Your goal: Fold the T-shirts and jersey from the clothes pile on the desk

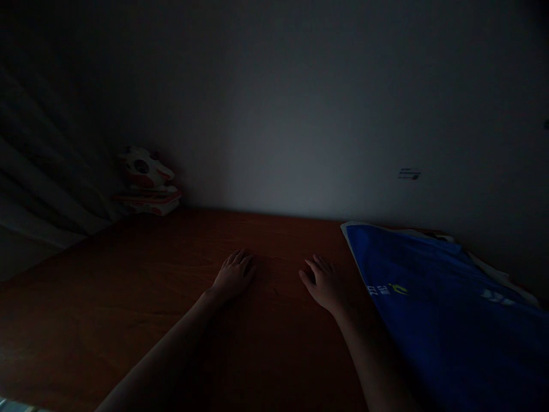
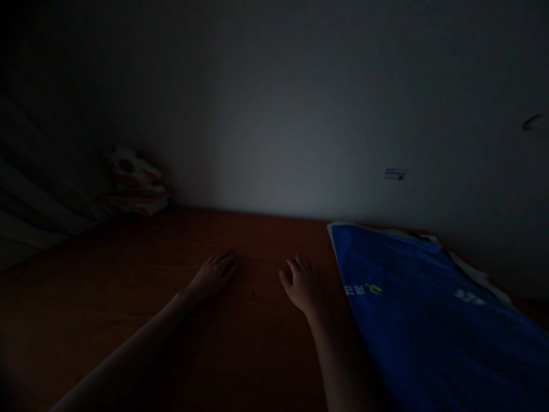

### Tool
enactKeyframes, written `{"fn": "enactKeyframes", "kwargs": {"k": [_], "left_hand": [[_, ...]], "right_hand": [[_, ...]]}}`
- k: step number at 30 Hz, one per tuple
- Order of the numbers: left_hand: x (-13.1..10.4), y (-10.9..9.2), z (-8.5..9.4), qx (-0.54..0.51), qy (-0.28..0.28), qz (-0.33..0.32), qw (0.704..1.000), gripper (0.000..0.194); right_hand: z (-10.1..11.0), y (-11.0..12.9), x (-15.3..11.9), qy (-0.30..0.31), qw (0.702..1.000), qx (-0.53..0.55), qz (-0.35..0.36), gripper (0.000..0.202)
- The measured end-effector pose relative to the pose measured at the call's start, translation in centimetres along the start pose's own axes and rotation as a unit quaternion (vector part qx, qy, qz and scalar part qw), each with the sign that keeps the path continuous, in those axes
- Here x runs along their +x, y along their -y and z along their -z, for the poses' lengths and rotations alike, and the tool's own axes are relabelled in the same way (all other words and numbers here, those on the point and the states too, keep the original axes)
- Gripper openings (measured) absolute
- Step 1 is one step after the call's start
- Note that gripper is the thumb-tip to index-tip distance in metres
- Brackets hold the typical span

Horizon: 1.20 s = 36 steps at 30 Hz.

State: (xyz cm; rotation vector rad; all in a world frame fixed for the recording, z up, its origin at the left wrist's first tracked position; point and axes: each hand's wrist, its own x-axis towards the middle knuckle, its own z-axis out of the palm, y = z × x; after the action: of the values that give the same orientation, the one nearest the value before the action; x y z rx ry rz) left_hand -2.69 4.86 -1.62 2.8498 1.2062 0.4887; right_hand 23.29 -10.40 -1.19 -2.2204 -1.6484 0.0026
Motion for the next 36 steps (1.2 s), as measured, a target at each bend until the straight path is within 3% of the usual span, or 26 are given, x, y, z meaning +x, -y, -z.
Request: {"fn": "enactKeyframes", "kwargs": {"k": [16, 29, 33, 36], "left_hand": [[0.1, 0.2, -0.2, -0.013, 0.002, 0.006, 1.0, 0.055], [0.6, 0.7, -0.5, -0.003, -0.002, -0.003, 1.0, 0.059], [0.8, 0.8, -0.5, 0.004, 0.002, -0.011, 1.0, 0.06], [1.1, 1.0, -0.5, 0.007, 0.002, -0.014, 1.0, 0.06]], "right_hand": [[0.0, -0.1, 0.0, -0.02, 1.0, 0.022, -0.004, 0.048], [0.3, 0.0, -0.2, -0.117, 0.986, 0.114, 0.002, 0.038], [0.3, 0.7, -1.1, -0.104, 0.992, 0.07, -0.016, 0.04], [2.0, 0.4, -1.9, -0.081, 0.997, -0.004, -0.005, 0.042]]}}
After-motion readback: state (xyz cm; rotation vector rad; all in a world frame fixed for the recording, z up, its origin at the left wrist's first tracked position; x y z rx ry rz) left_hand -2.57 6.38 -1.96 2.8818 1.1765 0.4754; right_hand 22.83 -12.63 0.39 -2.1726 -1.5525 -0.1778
